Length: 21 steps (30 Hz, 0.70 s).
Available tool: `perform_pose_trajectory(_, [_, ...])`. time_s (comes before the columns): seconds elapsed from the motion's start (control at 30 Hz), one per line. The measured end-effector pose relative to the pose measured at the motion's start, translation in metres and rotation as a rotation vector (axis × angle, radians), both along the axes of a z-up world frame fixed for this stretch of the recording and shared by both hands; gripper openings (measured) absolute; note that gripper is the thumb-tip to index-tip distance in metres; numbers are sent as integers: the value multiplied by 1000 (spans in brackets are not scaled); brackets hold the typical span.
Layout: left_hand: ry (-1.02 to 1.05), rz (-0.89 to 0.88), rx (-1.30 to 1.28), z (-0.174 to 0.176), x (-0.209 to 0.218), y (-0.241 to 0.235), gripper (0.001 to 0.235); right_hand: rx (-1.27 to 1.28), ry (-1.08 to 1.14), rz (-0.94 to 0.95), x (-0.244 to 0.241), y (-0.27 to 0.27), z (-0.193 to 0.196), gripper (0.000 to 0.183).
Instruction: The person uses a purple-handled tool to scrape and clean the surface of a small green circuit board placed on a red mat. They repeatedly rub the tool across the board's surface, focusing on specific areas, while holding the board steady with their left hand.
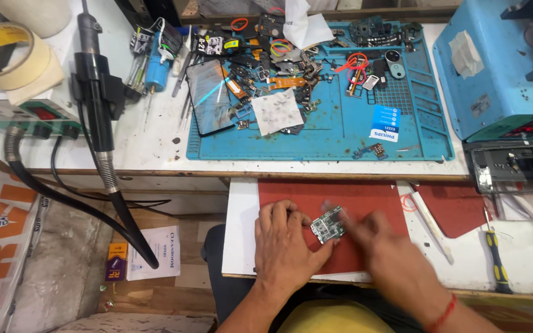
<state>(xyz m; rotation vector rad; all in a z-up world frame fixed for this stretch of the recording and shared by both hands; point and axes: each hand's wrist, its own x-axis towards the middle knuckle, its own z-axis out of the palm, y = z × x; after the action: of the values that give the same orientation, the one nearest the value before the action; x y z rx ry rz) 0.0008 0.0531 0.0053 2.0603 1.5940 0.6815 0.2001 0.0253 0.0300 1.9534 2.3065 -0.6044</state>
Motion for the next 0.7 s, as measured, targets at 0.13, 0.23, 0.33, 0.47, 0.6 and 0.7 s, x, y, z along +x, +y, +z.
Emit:
perform_pose_trajectory(0.13, [9, 4, -24, 0, 2, -3, 52, 62, 61, 16, 0, -11, -5, 82])
perform_pose_trajectory(0.23, [8, 9, -18, -1, 1, -3, 52, 68, 14, 2, 5, -4, -6, 80])
perform_pose_trajectory(0.33, [7, -3, -21, 1, 2, -3, 51, 68, 79, -13, 3, -11, -5, 77])
perform_pose_trajectory(0.47, [-3, 14, -21, 2, 4, -4, 53, 41, 60, -35, 4, -8, -4, 74])
perform_pose_trajectory(0.6, [33, -7, -21, 4, 2, -1, 54, -54, -52, -146, 8, -1, -3, 73])
perform_pose_trajectory(0.7, [25, 24, -65, 7, 5, -1, 52, -84, 68, -17, 3, -21, -2, 87])
